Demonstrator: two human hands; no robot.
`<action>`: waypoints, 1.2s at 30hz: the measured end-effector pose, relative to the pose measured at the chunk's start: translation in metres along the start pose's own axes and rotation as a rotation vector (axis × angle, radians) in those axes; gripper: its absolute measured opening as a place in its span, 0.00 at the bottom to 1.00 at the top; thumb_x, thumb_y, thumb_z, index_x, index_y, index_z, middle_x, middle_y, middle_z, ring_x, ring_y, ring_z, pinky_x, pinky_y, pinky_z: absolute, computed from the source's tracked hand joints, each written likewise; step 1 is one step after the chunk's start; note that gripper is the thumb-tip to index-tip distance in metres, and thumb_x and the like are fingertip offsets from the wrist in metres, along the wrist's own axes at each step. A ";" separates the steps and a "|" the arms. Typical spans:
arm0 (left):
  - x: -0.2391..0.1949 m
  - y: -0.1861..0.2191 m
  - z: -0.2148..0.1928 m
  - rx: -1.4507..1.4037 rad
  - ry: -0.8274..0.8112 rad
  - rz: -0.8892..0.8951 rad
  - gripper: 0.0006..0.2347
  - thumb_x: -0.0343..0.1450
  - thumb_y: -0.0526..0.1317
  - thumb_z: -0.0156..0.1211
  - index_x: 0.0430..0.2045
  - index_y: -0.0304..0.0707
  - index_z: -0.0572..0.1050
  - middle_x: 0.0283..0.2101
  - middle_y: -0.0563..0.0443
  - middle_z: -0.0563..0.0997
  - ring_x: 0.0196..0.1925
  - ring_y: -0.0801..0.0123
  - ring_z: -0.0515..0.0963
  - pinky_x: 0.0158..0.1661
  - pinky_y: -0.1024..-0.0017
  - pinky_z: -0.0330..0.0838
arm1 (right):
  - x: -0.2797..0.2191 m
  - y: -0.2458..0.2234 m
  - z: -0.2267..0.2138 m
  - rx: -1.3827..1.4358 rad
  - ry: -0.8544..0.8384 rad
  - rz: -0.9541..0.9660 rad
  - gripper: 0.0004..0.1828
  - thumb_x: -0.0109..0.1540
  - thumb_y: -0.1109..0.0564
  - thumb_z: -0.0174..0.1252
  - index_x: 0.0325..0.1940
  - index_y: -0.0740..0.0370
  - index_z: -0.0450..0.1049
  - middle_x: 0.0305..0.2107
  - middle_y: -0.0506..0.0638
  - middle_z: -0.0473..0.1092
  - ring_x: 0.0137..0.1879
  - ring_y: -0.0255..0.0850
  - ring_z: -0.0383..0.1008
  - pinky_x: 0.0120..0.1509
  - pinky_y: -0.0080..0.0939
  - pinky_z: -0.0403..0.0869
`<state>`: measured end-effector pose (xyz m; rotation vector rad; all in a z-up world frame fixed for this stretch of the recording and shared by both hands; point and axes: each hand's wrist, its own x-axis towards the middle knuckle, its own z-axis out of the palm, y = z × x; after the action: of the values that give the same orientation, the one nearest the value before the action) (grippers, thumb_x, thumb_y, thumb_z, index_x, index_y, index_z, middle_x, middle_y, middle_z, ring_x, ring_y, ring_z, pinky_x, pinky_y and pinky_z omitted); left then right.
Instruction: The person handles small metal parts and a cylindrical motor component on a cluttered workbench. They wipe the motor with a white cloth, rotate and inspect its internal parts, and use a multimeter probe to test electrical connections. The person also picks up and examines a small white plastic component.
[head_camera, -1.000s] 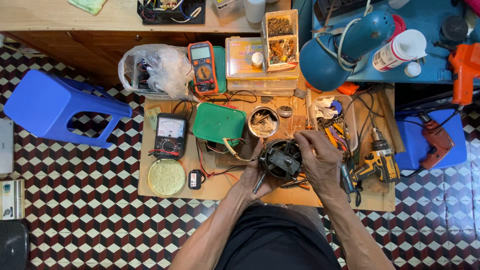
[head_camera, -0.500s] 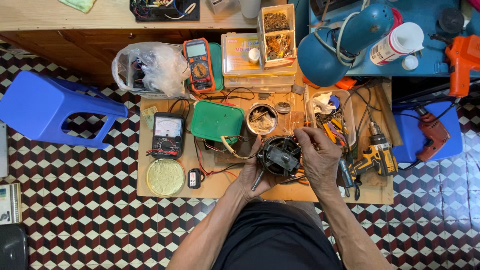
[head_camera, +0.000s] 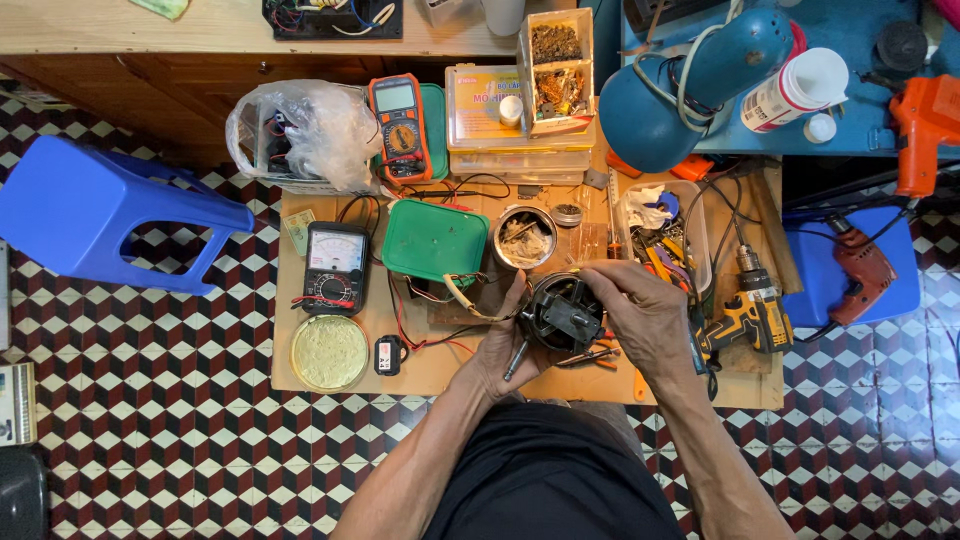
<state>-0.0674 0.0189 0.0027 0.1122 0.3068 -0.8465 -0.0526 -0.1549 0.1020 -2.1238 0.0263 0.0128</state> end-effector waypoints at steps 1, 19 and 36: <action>0.001 0.000 0.001 -0.008 -0.002 0.010 0.32 0.70 0.65 0.58 0.60 0.40 0.72 0.57 0.47 0.79 0.58 0.61 0.80 0.59 0.56 0.78 | -0.001 -0.002 -0.002 -0.006 -0.011 0.027 0.13 0.65 0.55 0.61 0.51 0.62 0.82 0.40 0.49 0.81 0.43 0.33 0.79 0.48 0.32 0.76; 0.031 -0.014 -0.018 0.095 0.008 0.077 0.23 0.74 0.54 0.61 0.56 0.38 0.73 0.55 0.49 0.80 0.58 0.66 0.80 0.61 0.62 0.76 | 0.005 -0.009 -0.043 -0.331 -0.063 0.057 0.11 0.69 0.54 0.55 0.45 0.66 0.76 0.30 0.53 0.71 0.36 0.44 0.73 0.42 0.44 0.71; 0.049 -0.019 -0.030 0.121 -0.012 0.026 0.21 0.74 0.51 0.60 0.57 0.39 0.72 0.52 0.51 0.81 0.54 0.68 0.81 0.58 0.61 0.77 | 0.016 0.012 -0.069 -0.480 -0.191 -0.083 0.11 0.66 0.53 0.55 0.45 0.65 0.71 0.34 0.55 0.72 0.40 0.49 0.76 0.43 0.49 0.73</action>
<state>-0.0579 -0.0218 -0.0403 0.2231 0.2420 -0.8391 -0.0372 -0.2201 0.1277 -2.5917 -0.1967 0.1891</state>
